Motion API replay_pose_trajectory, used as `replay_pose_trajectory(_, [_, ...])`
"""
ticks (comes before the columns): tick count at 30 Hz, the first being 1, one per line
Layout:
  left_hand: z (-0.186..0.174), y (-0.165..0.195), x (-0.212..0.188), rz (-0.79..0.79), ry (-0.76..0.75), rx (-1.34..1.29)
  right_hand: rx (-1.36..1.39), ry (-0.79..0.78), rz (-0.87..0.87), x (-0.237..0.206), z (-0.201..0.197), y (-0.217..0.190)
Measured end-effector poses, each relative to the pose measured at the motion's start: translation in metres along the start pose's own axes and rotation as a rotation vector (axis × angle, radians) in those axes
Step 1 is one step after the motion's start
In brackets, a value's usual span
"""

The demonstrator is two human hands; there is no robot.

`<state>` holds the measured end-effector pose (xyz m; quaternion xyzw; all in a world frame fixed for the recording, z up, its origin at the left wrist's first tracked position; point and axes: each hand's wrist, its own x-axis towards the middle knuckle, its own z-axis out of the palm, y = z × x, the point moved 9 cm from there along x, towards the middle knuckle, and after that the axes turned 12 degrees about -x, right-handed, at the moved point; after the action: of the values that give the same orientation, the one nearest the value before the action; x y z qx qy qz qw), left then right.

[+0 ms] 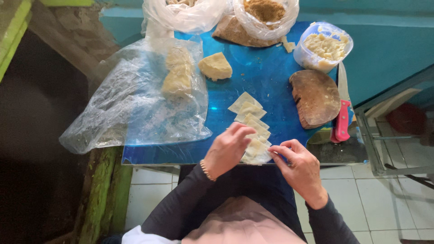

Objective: The person sits at a small blue table and folds small square dough pieces, placing a spoonful of filling from a plastic container onto a dough square and pinching the dough closed around it, setting the folded pastries in a row on the table. They repeat this for successive dough squares, occasionally reaching into a bag of filling.

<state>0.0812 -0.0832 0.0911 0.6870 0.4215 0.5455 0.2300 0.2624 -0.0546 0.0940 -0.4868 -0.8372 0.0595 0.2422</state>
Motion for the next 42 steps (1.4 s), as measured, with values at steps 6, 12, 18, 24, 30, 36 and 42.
replay_pose_trajectory(6, [-0.052, -0.009, -0.002, -0.098, 0.074, 0.072, -0.174, 0.300, -0.266, 0.067, -0.052, 0.057])
replay_pose_trajectory(12, [-0.043, -0.003, -0.005, 0.022, -0.014, 0.117, -0.723, 0.068, -0.120, 0.213, -0.024, 0.180])
replay_pose_trajectory(18, [-0.038, -0.004, -0.008, 0.062, -0.037, 0.146, -0.732, -0.186, -0.066, 0.268, 0.035, 0.212])
replay_pose_trajectory(24, [-0.036, -0.001, -0.010, 0.099, -0.045, 0.182, -0.820, -0.206, -0.037, 0.274, 0.034, 0.213])
replay_pose_trajectory(30, [-0.036, 0.000, -0.009, 0.098, -0.052, 0.193, -0.700, -0.099, -0.081, 0.265, 0.025, 0.212])
replay_pose_trajectory(36, [-0.034, 0.000, -0.009, 0.099, -0.072, 0.192, -0.707, -0.009, -0.159, 0.248, 0.003, 0.230])
replay_pose_trajectory(42, [-0.030, 0.004, -0.009, 0.127, -0.110, 0.239, -0.747, -0.029, -0.119, 0.244, 0.003, 0.243])
